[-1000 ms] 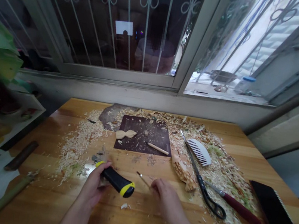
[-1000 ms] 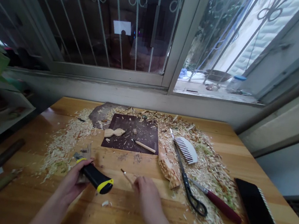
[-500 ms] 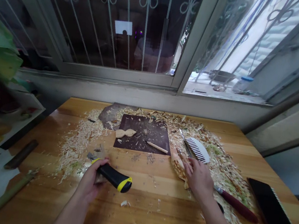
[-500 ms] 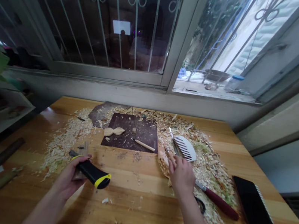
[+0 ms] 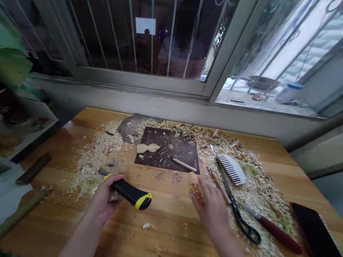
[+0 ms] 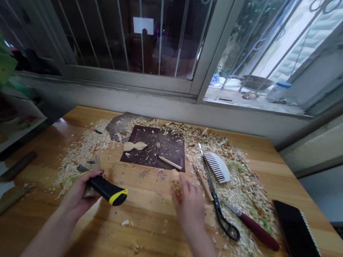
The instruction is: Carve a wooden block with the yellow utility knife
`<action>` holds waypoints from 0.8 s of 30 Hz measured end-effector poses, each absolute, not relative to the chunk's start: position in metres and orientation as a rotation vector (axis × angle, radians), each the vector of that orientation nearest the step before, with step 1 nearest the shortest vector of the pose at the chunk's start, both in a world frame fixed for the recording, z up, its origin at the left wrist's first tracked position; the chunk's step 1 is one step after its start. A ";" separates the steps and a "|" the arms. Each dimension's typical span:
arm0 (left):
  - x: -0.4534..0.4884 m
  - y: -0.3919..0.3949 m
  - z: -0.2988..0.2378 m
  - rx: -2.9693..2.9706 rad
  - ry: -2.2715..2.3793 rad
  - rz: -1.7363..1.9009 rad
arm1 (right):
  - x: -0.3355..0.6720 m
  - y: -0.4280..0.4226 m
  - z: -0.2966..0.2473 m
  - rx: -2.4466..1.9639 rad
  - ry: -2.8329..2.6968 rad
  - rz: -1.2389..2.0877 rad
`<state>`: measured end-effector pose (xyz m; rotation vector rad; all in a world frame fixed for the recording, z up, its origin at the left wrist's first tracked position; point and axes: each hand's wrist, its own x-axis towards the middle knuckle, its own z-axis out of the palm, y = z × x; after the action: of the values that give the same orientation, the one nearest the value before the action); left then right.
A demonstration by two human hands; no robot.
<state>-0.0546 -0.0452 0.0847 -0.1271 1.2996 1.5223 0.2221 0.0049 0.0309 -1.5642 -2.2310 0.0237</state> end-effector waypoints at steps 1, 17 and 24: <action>-0.057 -0.046 0.087 -0.127 1.292 1.535 | 0.206 -0.012 0.038 -1.473 -2.279 0.170; -0.080 -0.047 0.107 -0.108 1.222 1.639 | 0.104 -0.092 0.007 -1.165 -2.707 0.339; -0.068 -0.042 0.102 -0.114 1.226 1.604 | 0.226 0.008 0.016 -1.701 -2.250 0.025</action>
<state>-0.0683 -0.0422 0.1019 -0.1145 1.2259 1.6035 0.2255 0.0080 0.0164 -1.7008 -2.2501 0.0253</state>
